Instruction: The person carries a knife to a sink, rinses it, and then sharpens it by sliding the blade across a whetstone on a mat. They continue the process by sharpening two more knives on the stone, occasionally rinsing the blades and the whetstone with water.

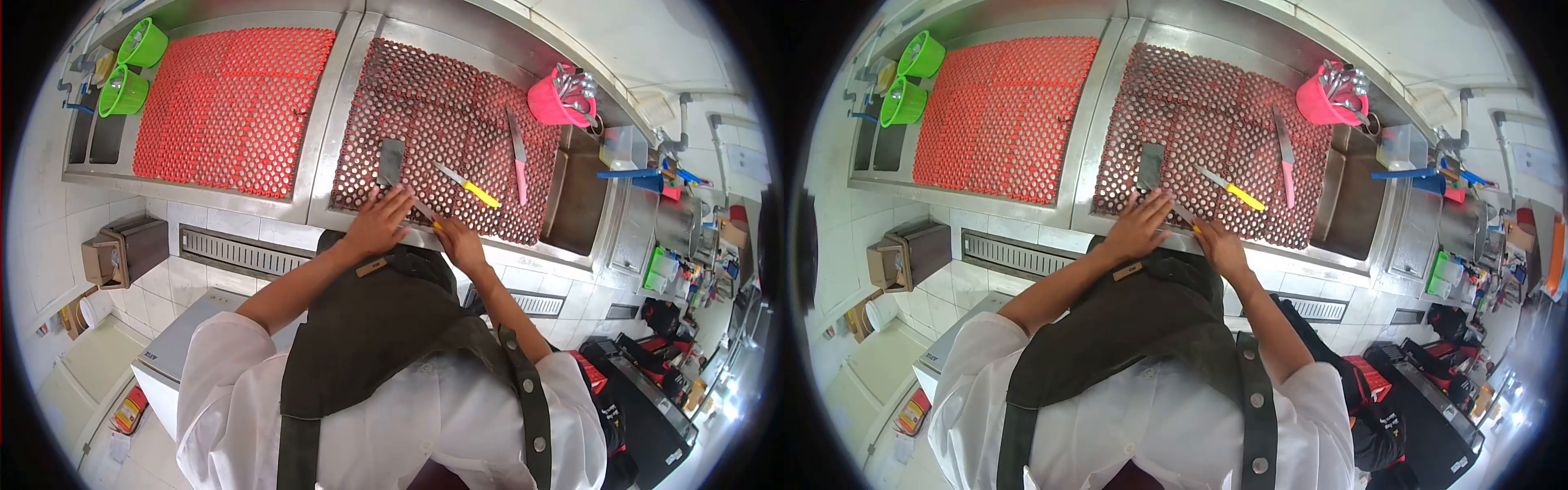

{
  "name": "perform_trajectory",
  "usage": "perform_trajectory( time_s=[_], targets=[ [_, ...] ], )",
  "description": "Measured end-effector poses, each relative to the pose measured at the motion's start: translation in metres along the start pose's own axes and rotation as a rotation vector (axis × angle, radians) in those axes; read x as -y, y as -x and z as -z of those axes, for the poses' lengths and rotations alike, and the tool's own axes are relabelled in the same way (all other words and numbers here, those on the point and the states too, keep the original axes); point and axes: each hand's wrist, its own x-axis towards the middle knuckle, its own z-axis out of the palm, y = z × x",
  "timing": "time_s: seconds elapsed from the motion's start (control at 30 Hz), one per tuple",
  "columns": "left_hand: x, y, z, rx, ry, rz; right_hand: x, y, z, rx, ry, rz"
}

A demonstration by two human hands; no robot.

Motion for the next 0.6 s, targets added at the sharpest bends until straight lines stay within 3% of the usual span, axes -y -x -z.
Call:
perform_trajectory(
  time_s=[0.1,0.13,0.17,0.27,0.43,0.47,0.57,0.6],
  targets=[
    [0.018,-0.015,0.001,-0.065,-0.041,0.066,0.005,-0.027,-0.006,-0.038,0.034,-0.035],
    [0.035,-0.023,0.004,-0.237,-0.003,0.03,0.012,-0.053,-0.006,-0.06,0.019,-0.047],
    [0.052,-0.037,0.018,-0.085,-0.032,0.135,0.017,-0.078,-0.011,-0.081,0.03,-0.054],
    [0.097,-0.055,0.04,-0.118,-0.052,0.082,0.021,-0.12,-0.032,-0.13,0.088,-0.072],
    [0.072,-0.032,0.015,-0.004,-0.069,-0.048,0.018,-0.052,-0.035,-0.107,0.07,-0.19],
    [0.057,-0.021,0.005,-0.067,-0.068,-0.118,0.016,-0.024,-0.034,-0.089,0.032,-0.19],
    [0.024,-0.004,0.002,0.064,0.111,-0.065,0.014,-0.002,-0.027,-0.074,0.009,-0.162],
    [0.026,-0.005,-0.001,0.026,0.013,-0.052,0.016,0.003,-0.027,-0.069,0.012,-0.162]
  ],
)
